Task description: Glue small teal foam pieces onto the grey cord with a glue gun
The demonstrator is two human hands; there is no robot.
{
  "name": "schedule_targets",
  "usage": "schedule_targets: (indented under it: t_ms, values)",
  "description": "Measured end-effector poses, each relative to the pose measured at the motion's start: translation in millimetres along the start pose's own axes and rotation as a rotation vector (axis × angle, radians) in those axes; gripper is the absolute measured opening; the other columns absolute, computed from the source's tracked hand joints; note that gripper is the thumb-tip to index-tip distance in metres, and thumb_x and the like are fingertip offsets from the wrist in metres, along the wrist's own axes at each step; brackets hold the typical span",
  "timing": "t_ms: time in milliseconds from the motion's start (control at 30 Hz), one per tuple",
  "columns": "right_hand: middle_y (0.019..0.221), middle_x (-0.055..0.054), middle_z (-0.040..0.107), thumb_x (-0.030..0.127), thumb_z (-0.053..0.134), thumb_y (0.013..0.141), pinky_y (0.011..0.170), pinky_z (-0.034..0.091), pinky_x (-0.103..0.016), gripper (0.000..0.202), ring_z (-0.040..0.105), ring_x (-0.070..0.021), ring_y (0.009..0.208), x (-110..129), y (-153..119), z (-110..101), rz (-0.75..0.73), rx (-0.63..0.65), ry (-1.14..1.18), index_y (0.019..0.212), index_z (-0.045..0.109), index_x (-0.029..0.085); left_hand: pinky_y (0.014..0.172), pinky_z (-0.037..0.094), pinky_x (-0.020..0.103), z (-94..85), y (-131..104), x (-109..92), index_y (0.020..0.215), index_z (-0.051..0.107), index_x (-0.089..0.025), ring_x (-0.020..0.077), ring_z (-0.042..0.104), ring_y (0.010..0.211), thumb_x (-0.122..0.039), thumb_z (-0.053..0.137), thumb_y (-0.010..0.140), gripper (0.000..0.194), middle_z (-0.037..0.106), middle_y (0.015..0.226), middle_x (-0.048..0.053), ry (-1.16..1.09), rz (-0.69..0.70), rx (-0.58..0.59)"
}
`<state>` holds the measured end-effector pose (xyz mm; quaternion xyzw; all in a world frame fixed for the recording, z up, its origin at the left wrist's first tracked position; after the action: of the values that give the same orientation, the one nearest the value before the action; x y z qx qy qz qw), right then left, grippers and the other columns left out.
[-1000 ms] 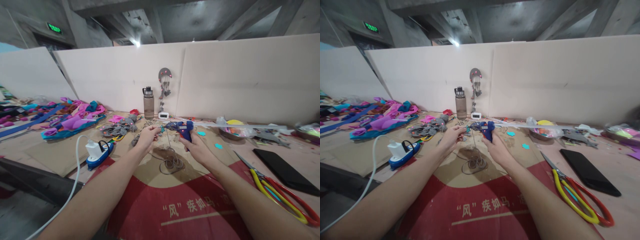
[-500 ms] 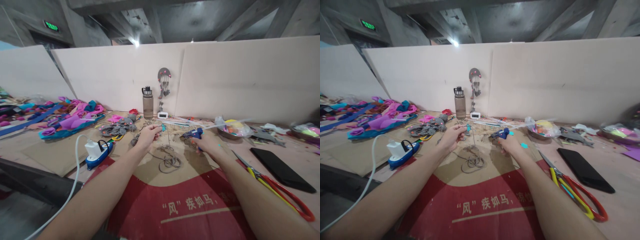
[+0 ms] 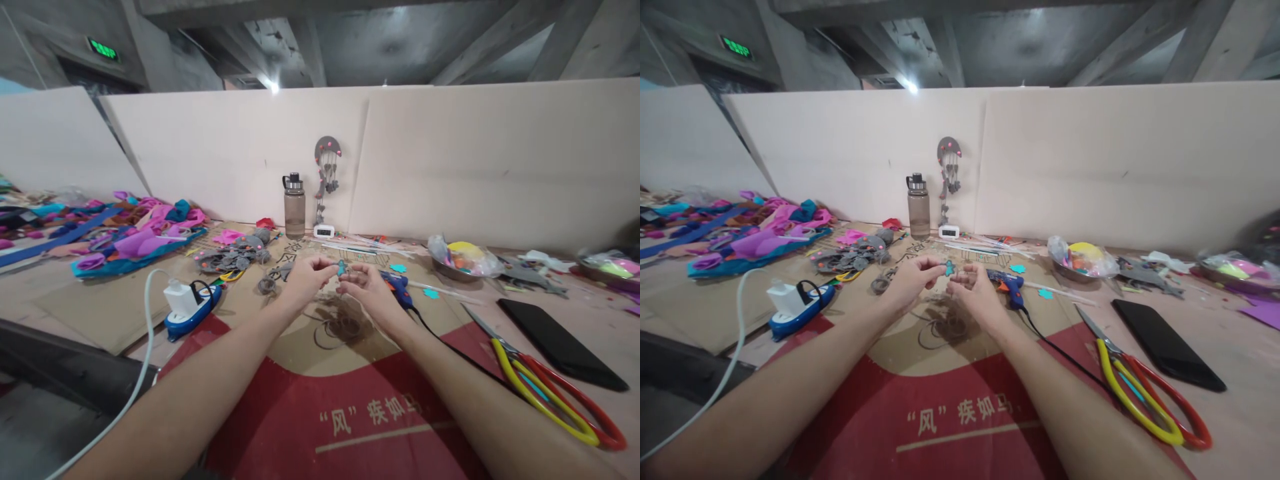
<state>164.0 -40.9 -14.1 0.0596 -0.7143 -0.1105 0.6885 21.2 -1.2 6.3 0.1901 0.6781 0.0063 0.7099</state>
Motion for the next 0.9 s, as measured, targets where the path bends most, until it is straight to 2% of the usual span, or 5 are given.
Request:
schedule_targets:
  t_ms: [100,200,333,600,900]
  values:
    - [0.071,0.006,0.049,0.034,0.068,0.067,0.056,0.047,-0.027,0.042,0.051,-0.0110,0.058,-3,2,-3,0.026,-0.027,0.021,0.098,0.041,0.022,0.046,0.028,0.020,-1.1,-1,-2,0.068,0.062,-0.013,0.0056,0.038,0.045,-0.031,0.068,0.064,0.019,0.048,0.051,-0.004,0.028,-0.008,-0.026]
    - [0.069,0.005,0.046,0.034,0.064,0.070,0.048,0.038,-0.022,0.028,0.044,-0.0101,0.056,3,4,-12,-0.036,-0.087,-0.100,0.089,0.048,0.021,0.046,0.028,0.020,-2.0,0,-3,0.067,0.061,-0.013,0.0055,0.038,0.045,-0.030,0.068,0.065,0.018,0.048,0.051,-0.004,0.045,-0.018,-0.042]
    - [0.068,0.002,0.052,0.033,0.057,0.077,0.058,0.039,-0.025,0.015,0.046,-0.0116,0.062,15,2,-17,-0.195,-0.157,-0.287,0.076,0.054,0.019,0.045,0.028,0.020,-2.0,0,2,0.072,0.063,-0.013,0.0059,0.039,0.045,-0.030,0.067,0.066,0.019,0.048,0.051,-0.004,0.071,-0.032,-0.034]
    - [0.074,-0.002,0.061,0.035,0.048,0.087,0.068,0.038,-0.029,0.022,0.052,-0.0163,0.071,24,-5,-16,-0.407,-0.191,-0.626,0.078,0.061,0.019,0.047,0.031,0.021,-0.8,-2,4,0.074,0.064,-0.014,0.0070,0.040,0.047,-0.032,0.065,0.068,0.019,0.051,0.054,-0.003,0.160,0.002,0.001]
    - [0.067,-0.002,0.061,0.036,0.038,0.092,0.065,0.035,-0.028,0.035,0.055,-0.0170,0.067,27,-7,-12,-0.376,-0.132,-0.797,0.065,0.054,0.021,0.049,0.032,0.021,7.6,-6,0,0.073,0.065,-0.015,0.0071,0.040,0.047,-0.032,0.064,0.068,0.017,0.053,0.056,-0.003,0.204,0.029,0.059]
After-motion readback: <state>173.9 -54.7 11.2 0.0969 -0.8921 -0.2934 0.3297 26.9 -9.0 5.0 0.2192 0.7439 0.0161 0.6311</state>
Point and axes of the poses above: each hand's wrist, its own y-axis towards the middle knuckle, its own z-axis out of the palm, x = y × z, the point moved 2 cm from there along y, towards the middle knuckle
